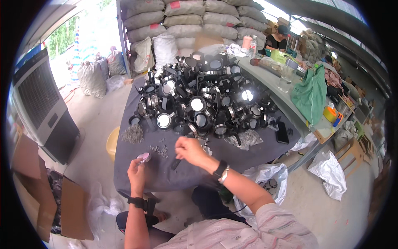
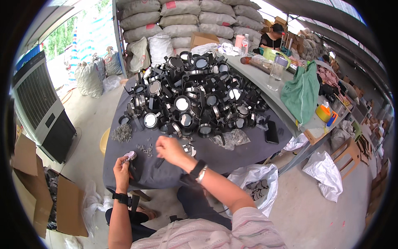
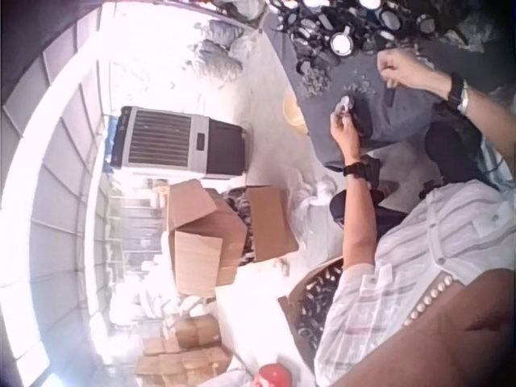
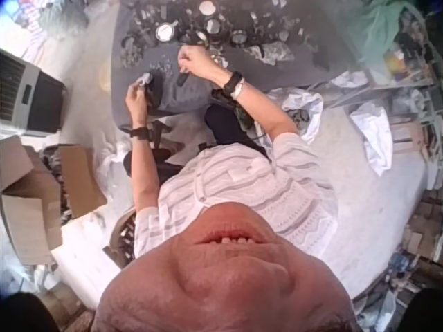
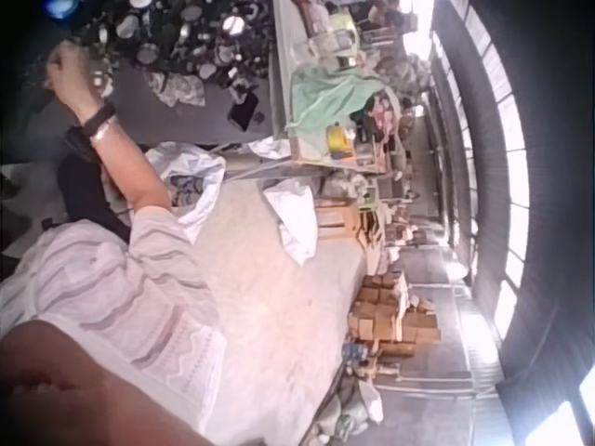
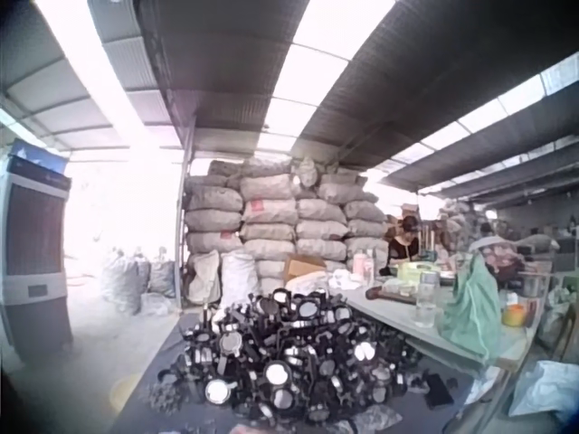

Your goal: The person assembles light fixtures by hand by fitting a glass lens and a rubber gasket into a metal ring. They secure the assembly with a metal clip and place the finished unit into a cardboard box.

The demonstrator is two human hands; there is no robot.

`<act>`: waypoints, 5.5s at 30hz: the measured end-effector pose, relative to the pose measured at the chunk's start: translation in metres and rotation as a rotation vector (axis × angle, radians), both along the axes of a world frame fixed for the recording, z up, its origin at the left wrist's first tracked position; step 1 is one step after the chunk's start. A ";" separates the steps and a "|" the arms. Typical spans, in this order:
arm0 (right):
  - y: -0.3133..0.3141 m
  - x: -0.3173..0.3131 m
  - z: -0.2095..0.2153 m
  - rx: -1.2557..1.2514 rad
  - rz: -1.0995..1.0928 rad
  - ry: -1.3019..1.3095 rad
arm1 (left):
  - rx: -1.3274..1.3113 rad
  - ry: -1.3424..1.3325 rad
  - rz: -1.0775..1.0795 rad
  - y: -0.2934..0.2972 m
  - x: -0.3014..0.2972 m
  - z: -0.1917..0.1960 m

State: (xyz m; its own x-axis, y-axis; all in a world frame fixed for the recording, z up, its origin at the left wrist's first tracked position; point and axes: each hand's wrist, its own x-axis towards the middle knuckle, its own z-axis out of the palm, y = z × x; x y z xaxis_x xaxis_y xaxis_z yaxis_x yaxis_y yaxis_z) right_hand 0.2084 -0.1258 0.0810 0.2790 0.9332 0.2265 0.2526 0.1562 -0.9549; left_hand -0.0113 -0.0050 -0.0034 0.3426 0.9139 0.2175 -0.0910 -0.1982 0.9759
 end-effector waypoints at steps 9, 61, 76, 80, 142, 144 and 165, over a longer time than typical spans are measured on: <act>0.054 -0.043 -0.044 -0.030 -0.007 0.348 | -0.022 0.027 0.030 -0.006 0.026 0.020; 0.095 -0.052 -0.061 0.400 -0.012 -0.489 | -0.027 -0.056 0.237 0.027 0.012 -0.027; 0.097 -0.058 -0.052 0.334 0.063 -0.518 | -0.370 -0.132 0.051 -0.010 -0.004 0.031; 0.090 -0.061 -0.043 0.197 0.214 -0.527 | -0.167 -0.044 0.148 0.018 -0.008 -0.006; 0.112 -0.061 0.004 0.067 0.448 -0.646 | 0.440 0.265 0.229 0.001 -0.010 0.008; 0.124 -0.058 0.010 0.041 0.495 -0.680 | 0.457 0.253 0.225 0.002 -0.009 0.011; 0.019 -0.012 -0.004 0.244 -0.008 0.063 | 0.456 0.257 0.253 -0.005 -0.004 0.017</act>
